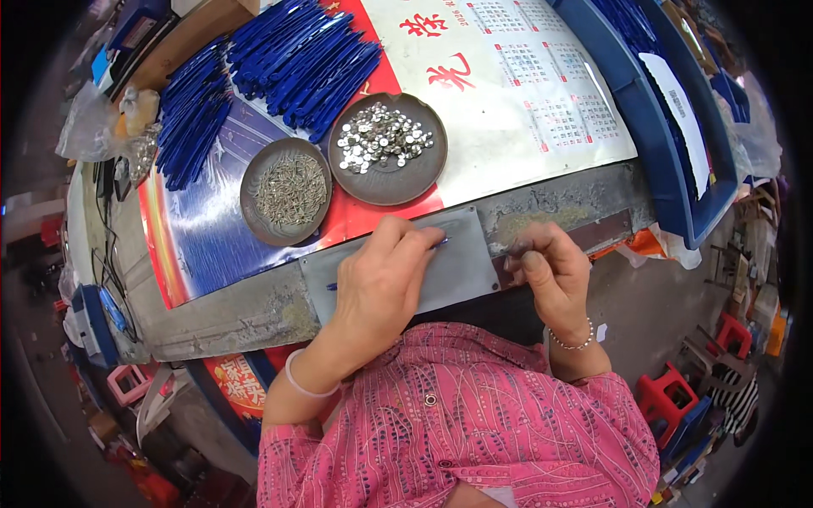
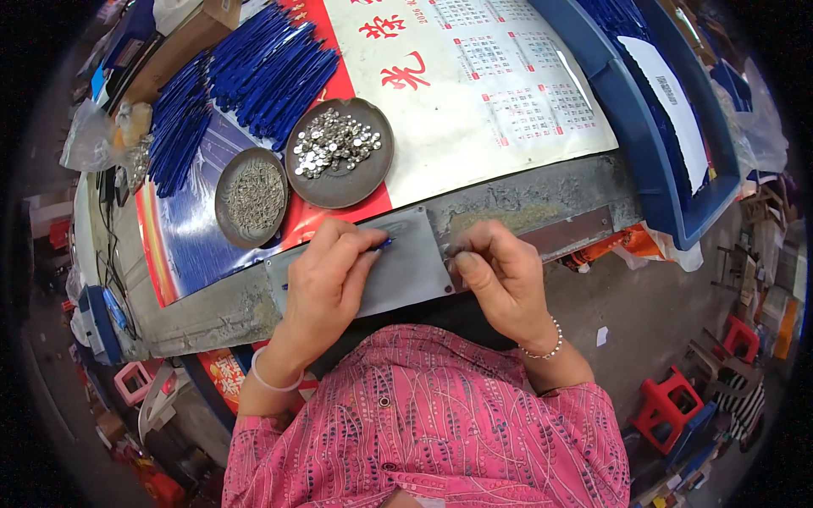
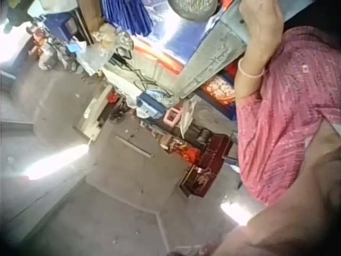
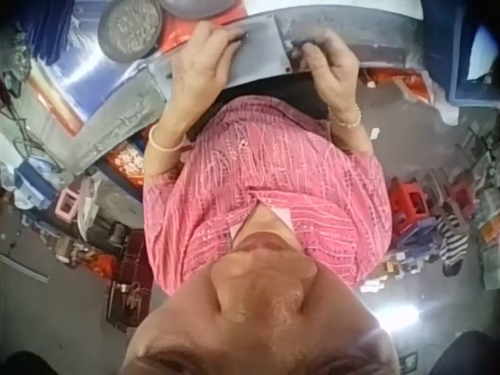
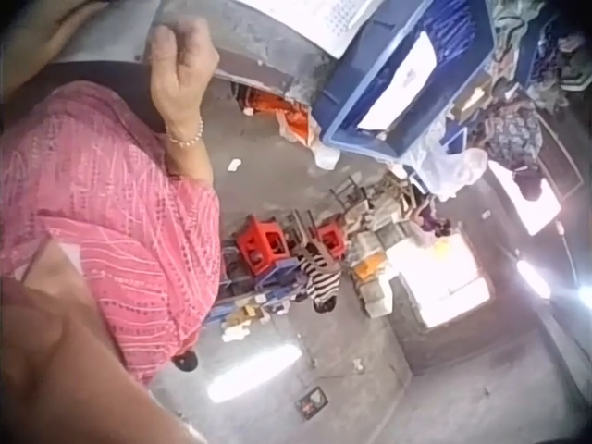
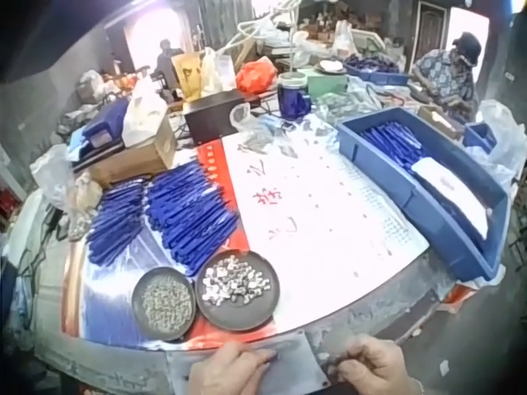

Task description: Manually assembling small silver metal components onto blue plastic parts at a factory workstation.

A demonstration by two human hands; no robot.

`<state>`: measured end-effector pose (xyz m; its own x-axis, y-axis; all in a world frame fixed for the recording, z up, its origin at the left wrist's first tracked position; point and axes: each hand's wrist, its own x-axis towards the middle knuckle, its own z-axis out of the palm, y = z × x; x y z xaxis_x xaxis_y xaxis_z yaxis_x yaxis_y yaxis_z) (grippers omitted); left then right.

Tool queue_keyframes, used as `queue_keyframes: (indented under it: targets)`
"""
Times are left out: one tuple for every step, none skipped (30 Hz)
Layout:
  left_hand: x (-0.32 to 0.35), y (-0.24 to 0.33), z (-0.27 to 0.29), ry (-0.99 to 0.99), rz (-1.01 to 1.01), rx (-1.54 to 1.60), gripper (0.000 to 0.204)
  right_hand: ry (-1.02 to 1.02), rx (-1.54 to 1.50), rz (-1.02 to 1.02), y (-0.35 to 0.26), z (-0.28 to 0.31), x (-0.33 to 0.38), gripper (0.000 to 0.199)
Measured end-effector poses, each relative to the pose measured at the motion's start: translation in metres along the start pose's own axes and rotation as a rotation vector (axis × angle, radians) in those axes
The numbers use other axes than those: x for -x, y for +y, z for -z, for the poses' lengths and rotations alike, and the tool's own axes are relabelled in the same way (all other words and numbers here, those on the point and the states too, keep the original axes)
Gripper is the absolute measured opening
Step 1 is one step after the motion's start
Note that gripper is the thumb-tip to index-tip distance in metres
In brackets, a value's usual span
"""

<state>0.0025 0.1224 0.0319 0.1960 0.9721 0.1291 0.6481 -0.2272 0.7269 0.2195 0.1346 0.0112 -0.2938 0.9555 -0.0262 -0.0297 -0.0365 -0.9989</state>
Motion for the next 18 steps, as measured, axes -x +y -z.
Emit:
queue_keyframes:
  targets:
    - [-0.004, -0.002, -0.002, -0.006, 0.000, -0.002, 0.019, -0.008, -0.008, 0.009, 0.001, 0.001, 0.000, 0.027]
    - [-0.008, -0.004, -0.003, -0.037, -0.033, -0.065, 0.019, -0.016, -0.015, 0.018, 0.002, 0.002, 0.000, 0.025]
    - [-0.011, -0.005, -0.004, -0.068, -0.065, -0.128, 0.019, -0.013, -0.019, 0.016, 0.002, 0.002, -0.001, 0.025]
    - [-0.013, -0.005, -0.003, -0.078, -0.067, -0.126, 0.019, -0.015, 0.030, 0.059, 0.004, 0.002, -0.002, 0.019]
    - [-0.016, -0.005, -0.002, -0.104, -0.087, -0.155, 0.019, -0.019, 0.079, 0.102, 0.004, 0.001, -0.003, 0.013]
    - [-0.018, -0.006, 0.000, -0.129, -0.107, -0.184, 0.019, -0.022, 0.097, 0.065, 0.003, 0.000, -0.004, 0.012]
    - [-0.018, -0.006, 0.002, -0.135, -0.107, -0.183, 0.019, -0.018, 0.096, 0.061, 0.002, -0.001, -0.005, 0.012]
    - [-0.018, -0.007, 0.005, -0.167, -0.125, -0.217, 0.019, -0.028, 0.137, 0.096, 0.001, -0.001, -0.008, 0.012]
    - [-0.017, -0.009, 0.009, -0.199, -0.142, -0.252, 0.020, -0.038, 0.177, 0.132, 0.001, -0.002, -0.009, 0.012]
    - [-0.015, -0.011, 0.013, -0.200, -0.143, -0.254, 0.020, -0.037, 0.175, 0.133, 0.000, -0.001, -0.009, 0.012]
    - [-0.011, -0.014, 0.019, -0.233, -0.138, -0.264, 0.024, -0.047, 0.169, 0.116, 0.000, 0.000, -0.010, 0.012]
    - [-0.006, -0.017, 0.025, -0.265, -0.133, -0.274, 0.029, -0.058, 0.162, 0.101, -0.001, 0.000, -0.010, 0.012]
    - [-0.001, -0.019, 0.028, -0.267, -0.140, -0.273, 0.029, -0.051, 0.164, 0.102, -0.003, 0.001, -0.009, 0.012]
    - [0.006, -0.021, 0.032, -0.265, -0.102, -0.286, 0.029, -0.039, 0.139, 0.077, -0.005, 0.002, -0.008, 0.012]
    - [0.011, -0.023, 0.035, -0.262, -0.065, -0.300, 0.030, -0.026, 0.113, 0.053, -0.006, 0.003, -0.008, 0.011]
    - [0.016, -0.024, 0.039, -0.231, -0.069, -0.299, 0.028, -0.025, 0.106, 0.059, -0.006, 0.005, -0.007, 0.011]
    - [0.018, -0.024, 0.038, -0.231, -0.073, -0.307, 0.028, -0.045, 0.128, 0.073, -0.005, 0.007, -0.006, 0.011]
    - [0.019, -0.023, 0.037, -0.222, -0.042, -0.279, 0.029, -0.063, 0.151, 0.087, -0.005, 0.009, -0.005, 0.010]
